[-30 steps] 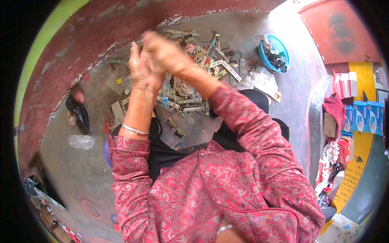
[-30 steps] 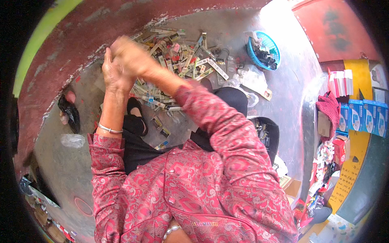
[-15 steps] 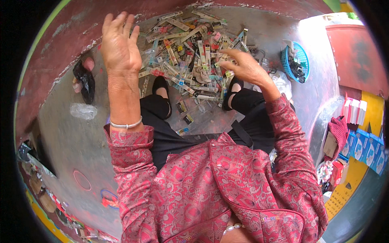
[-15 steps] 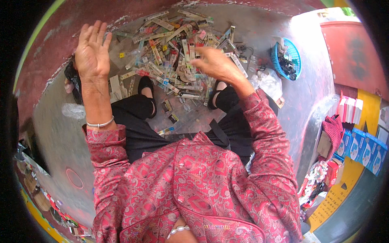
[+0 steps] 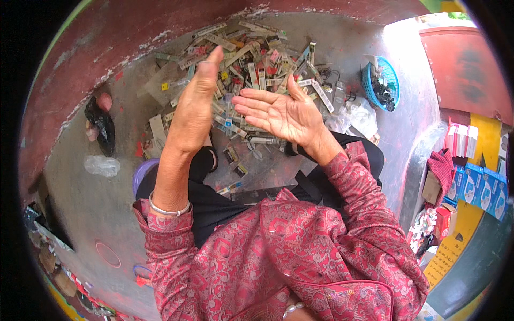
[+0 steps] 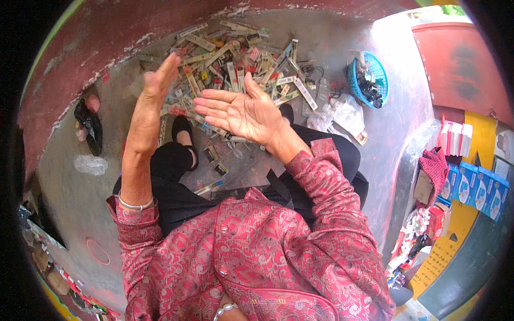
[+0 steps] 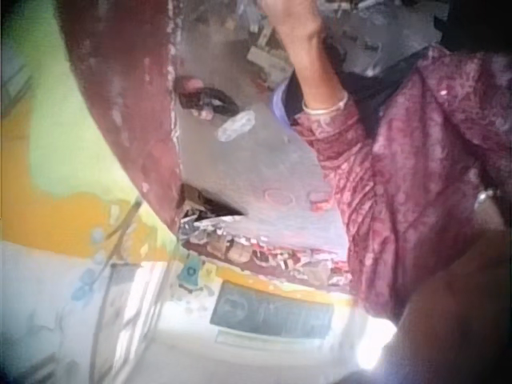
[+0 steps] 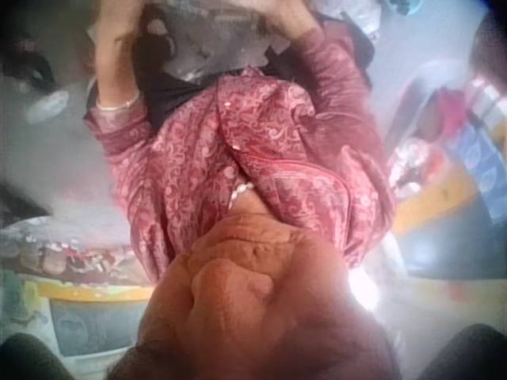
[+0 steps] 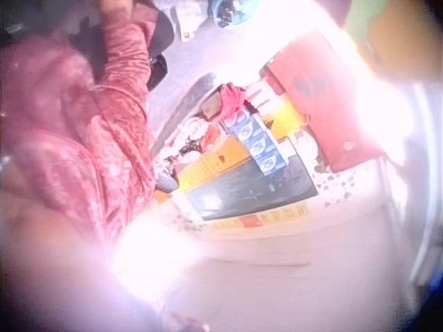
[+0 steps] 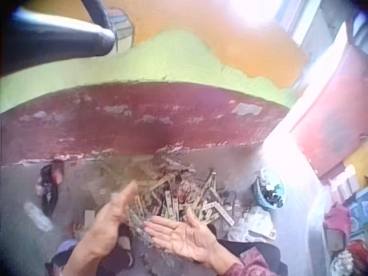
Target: The person picks up several pens from a pile on the ground and wipes them with a cloth before placing them into a container.
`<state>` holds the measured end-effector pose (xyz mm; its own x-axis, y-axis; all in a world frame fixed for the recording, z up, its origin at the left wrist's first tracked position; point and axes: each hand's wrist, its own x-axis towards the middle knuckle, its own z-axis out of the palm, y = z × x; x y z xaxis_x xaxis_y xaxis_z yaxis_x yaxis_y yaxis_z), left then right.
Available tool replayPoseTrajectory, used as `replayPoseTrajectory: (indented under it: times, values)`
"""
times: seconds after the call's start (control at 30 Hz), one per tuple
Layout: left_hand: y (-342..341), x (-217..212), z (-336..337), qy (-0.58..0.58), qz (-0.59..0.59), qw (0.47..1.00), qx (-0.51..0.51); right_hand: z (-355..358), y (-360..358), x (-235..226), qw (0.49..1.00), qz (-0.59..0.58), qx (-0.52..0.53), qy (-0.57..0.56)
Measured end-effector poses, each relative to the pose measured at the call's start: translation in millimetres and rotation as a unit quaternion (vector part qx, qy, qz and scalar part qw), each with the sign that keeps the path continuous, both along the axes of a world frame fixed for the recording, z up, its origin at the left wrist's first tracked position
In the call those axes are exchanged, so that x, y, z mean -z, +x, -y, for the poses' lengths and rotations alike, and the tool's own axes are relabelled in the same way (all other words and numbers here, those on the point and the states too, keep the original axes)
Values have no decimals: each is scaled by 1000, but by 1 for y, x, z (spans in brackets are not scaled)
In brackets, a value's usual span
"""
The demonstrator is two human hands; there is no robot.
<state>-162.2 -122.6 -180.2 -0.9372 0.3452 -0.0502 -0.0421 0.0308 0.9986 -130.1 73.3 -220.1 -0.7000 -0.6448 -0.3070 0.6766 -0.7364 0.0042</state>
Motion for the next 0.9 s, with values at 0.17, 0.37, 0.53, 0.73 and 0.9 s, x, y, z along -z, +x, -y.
replayPoseTrajectory:
  times: [0.17,0.37,0.53,0.73,0.9]
  values:
    - [11,-3,-21,-221,-322,917,-85,13,-2,3,1000,3,15,-13]
    - [62,35,-80,-173,-439,870,142,50,17,-6,997,-77,-28,-3]
    - [50,32,-70,-144,-523,831,125,53,20,-34,984,-157,-18,76]
    - [17,22,-58,-211,-520,827,-22,23,37,-34,977,-95,117,148]
    - [12,27,-58,-425,-515,737,-106,-45,41,-43,911,-168,-39,375]
